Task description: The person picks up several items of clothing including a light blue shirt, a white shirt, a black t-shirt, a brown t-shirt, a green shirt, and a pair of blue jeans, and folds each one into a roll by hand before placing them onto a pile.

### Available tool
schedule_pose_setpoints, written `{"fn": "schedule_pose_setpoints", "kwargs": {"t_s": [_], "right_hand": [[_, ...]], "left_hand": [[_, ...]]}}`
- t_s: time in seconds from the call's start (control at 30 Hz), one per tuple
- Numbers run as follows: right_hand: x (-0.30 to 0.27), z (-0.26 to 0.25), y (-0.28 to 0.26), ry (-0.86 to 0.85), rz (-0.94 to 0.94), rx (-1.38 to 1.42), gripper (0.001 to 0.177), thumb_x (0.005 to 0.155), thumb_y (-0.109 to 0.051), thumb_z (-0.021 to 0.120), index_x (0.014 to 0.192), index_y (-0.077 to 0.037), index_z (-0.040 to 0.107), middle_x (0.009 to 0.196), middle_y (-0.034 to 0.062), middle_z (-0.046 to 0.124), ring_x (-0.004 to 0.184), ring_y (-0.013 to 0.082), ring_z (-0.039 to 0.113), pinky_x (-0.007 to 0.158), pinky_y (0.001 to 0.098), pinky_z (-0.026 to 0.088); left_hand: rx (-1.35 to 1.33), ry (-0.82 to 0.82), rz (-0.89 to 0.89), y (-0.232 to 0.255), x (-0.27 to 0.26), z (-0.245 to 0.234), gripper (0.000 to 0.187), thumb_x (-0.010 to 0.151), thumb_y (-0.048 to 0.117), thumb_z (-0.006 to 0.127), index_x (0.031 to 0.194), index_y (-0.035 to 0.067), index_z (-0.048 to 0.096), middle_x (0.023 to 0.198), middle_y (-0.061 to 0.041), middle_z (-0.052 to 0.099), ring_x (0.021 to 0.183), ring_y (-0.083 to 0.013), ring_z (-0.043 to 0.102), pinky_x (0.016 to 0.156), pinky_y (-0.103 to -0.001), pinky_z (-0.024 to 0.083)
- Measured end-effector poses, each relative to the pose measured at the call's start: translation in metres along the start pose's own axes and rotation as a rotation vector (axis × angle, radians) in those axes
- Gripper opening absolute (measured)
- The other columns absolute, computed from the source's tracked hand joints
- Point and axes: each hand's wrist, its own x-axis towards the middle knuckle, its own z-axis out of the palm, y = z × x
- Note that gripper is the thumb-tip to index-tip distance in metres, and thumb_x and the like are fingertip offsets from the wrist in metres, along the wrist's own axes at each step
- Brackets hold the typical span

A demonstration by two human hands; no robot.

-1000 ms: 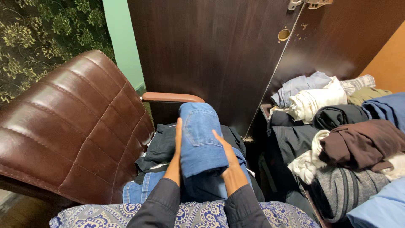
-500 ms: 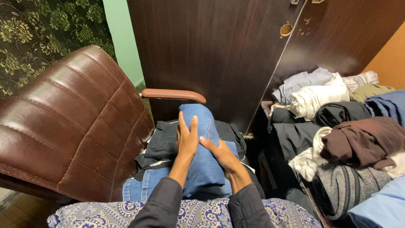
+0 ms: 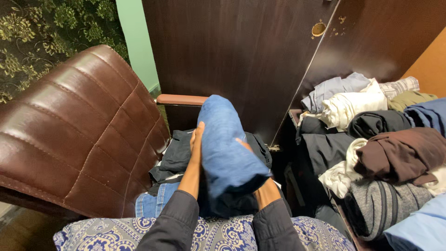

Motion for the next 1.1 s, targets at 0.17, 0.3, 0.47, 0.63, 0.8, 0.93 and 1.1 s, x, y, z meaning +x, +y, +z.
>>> {"fn": "schedule_pose_setpoints", "kwargs": {"t_s": [0.17,0.3,0.47,0.63,0.8,0.93,1.1], "right_hand": [[-0.018,-0.017,-0.012,0.082,-0.083,-0.209,0.054,0.095,-0.039,0.069,0.126,0.005,0.064,0.106,0.0085,0.072,0.093,0.0135,0.066,0.081,0.03,0.056],[-0.047,-0.062,-0.026,-0.14,-0.042,0.021,0.074,0.106,-0.065,0.058,0.144,-0.002,0.06,0.096,0.0048,0.056,0.081,0.0152,0.054,0.064,0.029,0.042],[-0.066,-0.015,-0.046,-0.174,-0.129,-0.322,0.075,0.084,-0.047,0.075,0.14,0.0,0.054,0.125,0.0069,0.069,0.114,0.0121,0.063,0.099,0.0301,0.049],[-0.078,0.013,-0.06,0.007,-0.056,-0.123,0.071,0.074,-0.028,0.082,0.133,0.004,0.057,0.117,0.016,0.071,0.104,0.0233,0.069,0.092,0.0353,0.054],[-0.061,-0.017,-0.036,0.138,-0.001,0.313,0.062,0.082,-0.021,0.079,0.132,0.01,0.06,0.111,0.018,0.069,0.095,0.0258,0.067,0.084,0.0385,0.054],[-0.021,-0.04,-0.008,0.121,-0.053,0.313,0.06,0.084,-0.021,0.077,0.132,0.009,0.06,0.114,0.0175,0.069,0.098,0.0249,0.067,0.087,0.038,0.053],[0.011,-0.035,0.017,0.031,-0.091,0.187,0.057,0.087,-0.021,0.073,0.134,0.007,0.06,0.12,0.0168,0.069,0.104,0.0235,0.066,0.092,0.0373,0.052]], "left_hand": [[0.236,0.141,0.006,-0.015,0.02,-0.02,0.072,0.09,0.064,0.062,0.123,0.0,0.066,0.112,-0.007,0.066,0.104,-0.019,0.06,0.092,-0.032,0.048],[0.524,0.101,0.343,0.027,-0.026,0.012,0.068,0.089,0.061,0.07,0.116,0.0,0.061,0.106,-0.01,0.07,0.101,-0.0233,0.065,0.087,-0.035,0.053],[1.001,0.136,0.384,0.074,-0.071,0.064,0.061,0.081,0.059,0.075,0.102,0.003,0.067,0.102,-0.015,0.07,0.1,-0.0298,0.066,0.088,-0.038,0.05],[1.019,0.174,0.4,0.074,-0.061,0.059,0.055,0.09,0.052,0.067,0.12,0.006,0.064,0.116,-0.015,0.065,0.112,-0.0299,0.058,0.097,-0.041,0.045],[0.206,-0.16,0.056,0.072,-0.058,0.061,0.066,0.094,0.048,0.061,0.145,0.008,0.051,0.144,-0.012,0.059,0.132,-0.0227,0.055,0.112,-0.037,0.04],[0.114,-0.196,-0.05,0.078,-0.058,0.062,0.072,0.095,0.056,0.051,0.152,0.012,0.045,0.152,-0.007,0.052,0.136,-0.0171,0.05,0.113,-0.034,0.039],[-0.109,-0.164,-0.022,0.043,-0.014,0.019,0.071,0.092,0.057,0.059,0.137,0.002,0.06,0.129,-0.009,0.066,0.113,-0.0181,0.063,0.098,-0.032,0.051]]}}
